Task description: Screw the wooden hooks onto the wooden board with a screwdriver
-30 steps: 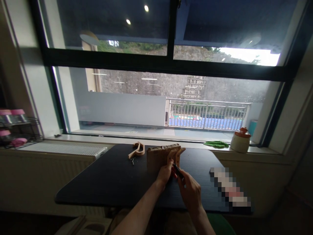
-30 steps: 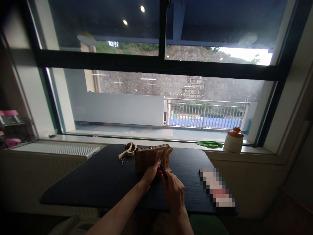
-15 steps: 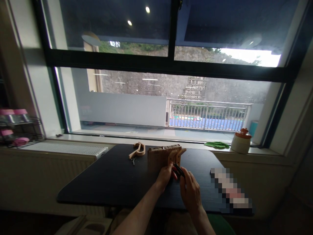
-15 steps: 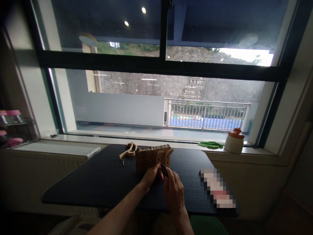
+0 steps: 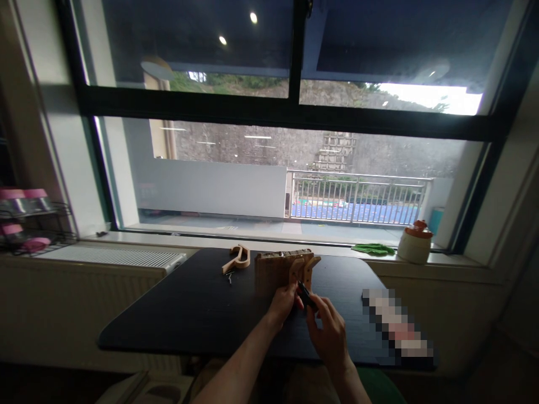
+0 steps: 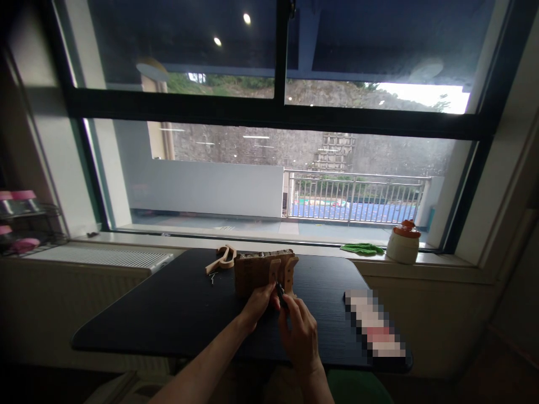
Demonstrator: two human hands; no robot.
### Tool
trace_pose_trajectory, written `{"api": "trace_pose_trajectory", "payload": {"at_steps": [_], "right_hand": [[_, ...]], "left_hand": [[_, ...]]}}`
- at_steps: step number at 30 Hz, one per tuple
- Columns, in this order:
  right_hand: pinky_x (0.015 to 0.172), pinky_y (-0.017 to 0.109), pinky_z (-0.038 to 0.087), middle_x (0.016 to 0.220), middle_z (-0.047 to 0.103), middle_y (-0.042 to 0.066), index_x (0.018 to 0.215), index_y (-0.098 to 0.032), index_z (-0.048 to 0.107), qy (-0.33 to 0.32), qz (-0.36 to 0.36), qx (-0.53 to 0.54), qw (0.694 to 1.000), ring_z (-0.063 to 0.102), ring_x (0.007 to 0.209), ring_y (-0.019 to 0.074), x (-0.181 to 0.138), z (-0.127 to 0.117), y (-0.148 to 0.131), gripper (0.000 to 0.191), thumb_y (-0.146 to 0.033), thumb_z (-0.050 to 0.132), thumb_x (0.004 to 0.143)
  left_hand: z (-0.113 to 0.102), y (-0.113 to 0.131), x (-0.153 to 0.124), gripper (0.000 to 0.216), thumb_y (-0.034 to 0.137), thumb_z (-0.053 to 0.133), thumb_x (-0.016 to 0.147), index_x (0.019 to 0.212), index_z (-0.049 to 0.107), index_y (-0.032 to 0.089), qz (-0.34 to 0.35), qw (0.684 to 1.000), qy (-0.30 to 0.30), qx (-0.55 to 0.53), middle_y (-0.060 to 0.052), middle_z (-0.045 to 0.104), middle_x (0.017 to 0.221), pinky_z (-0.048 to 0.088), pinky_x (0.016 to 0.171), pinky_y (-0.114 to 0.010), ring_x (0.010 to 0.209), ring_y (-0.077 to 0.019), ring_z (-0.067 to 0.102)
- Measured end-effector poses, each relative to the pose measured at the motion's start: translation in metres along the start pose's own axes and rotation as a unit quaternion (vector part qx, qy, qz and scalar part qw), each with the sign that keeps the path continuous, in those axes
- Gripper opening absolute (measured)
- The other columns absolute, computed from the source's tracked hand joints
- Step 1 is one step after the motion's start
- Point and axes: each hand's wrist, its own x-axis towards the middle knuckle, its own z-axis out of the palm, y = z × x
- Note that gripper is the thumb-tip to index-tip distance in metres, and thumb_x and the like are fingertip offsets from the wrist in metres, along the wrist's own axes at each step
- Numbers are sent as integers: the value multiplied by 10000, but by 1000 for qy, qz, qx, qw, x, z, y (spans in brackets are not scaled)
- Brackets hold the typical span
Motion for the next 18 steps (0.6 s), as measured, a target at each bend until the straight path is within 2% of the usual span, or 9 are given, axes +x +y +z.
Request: {"api": "trace_pose_trajectory", "payload": {"at_steps": [8,15,18], "right_hand": [[748,281,488,944,606,67,1162,-201,508,3,-4,5,1000,592,840,146,1,-2,0,338,-114,504,835],[641,233,459,810,593,21,955,-190,550,3,25,11,1000,557,658,99,1,-2,-1,145,-172,576,813],[639,233,458,813,589,24,975,-187,546,3,28,19,999,548,657,98,1,-1,0,164,-169,573,814]], "left_hand": [[3,-4,2,527,602,376,779,647,620,154,6,1000,2,-2,-21,611,495,410,649,-276,570,-171,579],[2,0,2,528,593,373,784,638,616,148,-3,1000,7,7,-23,602,500,413,637,-272,575,-169,578],[2,2,1,544,601,365,781,632,618,143,-10,1000,7,15,-24,596,494,418,637,-270,571,-168,575]]}}
